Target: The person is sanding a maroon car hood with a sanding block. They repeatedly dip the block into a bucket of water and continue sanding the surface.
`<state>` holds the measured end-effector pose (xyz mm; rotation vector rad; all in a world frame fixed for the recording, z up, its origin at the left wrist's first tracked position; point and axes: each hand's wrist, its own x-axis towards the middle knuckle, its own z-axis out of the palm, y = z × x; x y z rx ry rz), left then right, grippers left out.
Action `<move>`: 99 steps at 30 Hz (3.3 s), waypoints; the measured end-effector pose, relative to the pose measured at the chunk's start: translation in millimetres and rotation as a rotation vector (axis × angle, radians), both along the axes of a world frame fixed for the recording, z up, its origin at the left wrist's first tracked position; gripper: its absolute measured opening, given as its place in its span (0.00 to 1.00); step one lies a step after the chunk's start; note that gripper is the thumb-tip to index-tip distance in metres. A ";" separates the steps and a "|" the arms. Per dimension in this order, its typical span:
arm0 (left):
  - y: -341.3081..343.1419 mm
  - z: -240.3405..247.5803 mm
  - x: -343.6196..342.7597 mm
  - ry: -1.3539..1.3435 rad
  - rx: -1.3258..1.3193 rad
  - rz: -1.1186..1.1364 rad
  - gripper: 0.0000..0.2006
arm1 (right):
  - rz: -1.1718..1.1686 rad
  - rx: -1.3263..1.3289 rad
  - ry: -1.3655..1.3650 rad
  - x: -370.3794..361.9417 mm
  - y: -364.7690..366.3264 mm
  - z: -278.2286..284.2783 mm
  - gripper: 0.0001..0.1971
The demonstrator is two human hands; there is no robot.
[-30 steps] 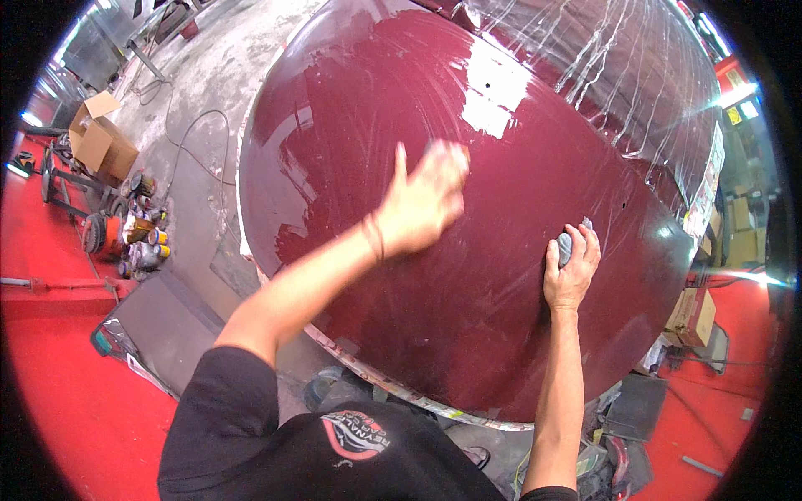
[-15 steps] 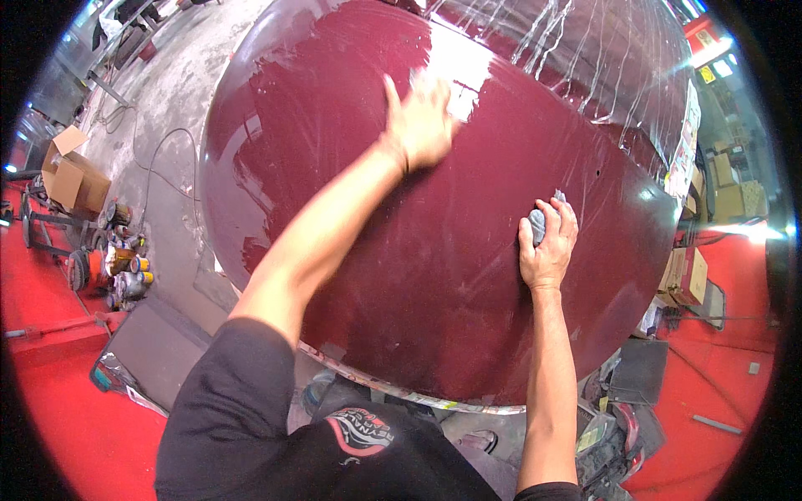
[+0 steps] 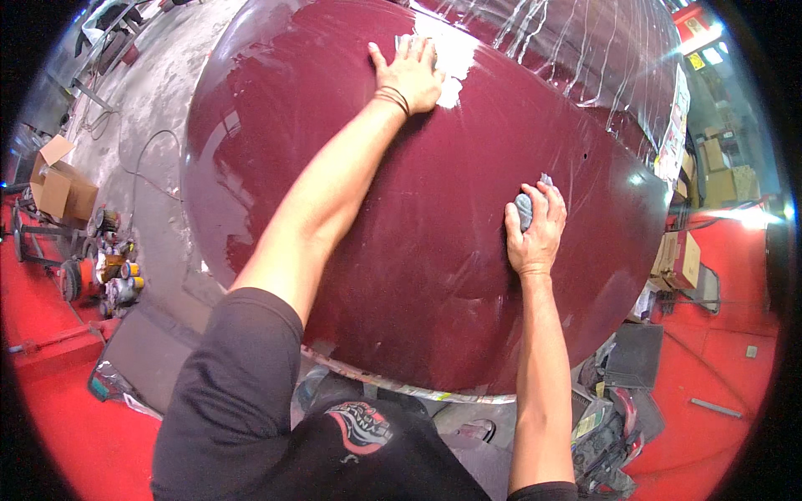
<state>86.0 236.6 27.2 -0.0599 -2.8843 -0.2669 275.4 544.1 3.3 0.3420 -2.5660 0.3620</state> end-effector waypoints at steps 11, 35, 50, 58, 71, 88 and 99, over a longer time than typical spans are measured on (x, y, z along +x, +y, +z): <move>-30.9 -60.7 260.6 0.051 0.033 -0.431 0.36 | -0.050 0.028 0.008 2.7 17.4 -3.7 0.23; -37.8 -124.4 498.3 -0.161 0.895 0.257 0.32 | 0.128 0.021 0.118 -17.3 17.7 -26.7 0.21; -69.8 -95.2 660.1 0.229 2.536 0.432 0.35 | 0.517 -1.459 -1.031 216.3 -222.5 5.2 0.19; -168.6 -107.6 734.2 0.645 2.647 0.619 0.27 | 1.342 -0.293 -0.838 369.9 -372.5 -0.6 0.24; -327.4 -92.8 806.8 0.213 2.544 0.334 0.38 | 1.045 -0.418 -2.260 384.4 -577.8 -24.7 0.39; -509.8 -117.6 829.6 1.150 2.582 0.499 0.28 | 0.429 -1.444 -2.207 241.3 -753.5 -41.5 0.23; -513.6 -201.4 917.3 0.857 2.176 2.026 0.09 | 0.300 -1.154 -2.384 207.2 -884.3 -112.3 0.24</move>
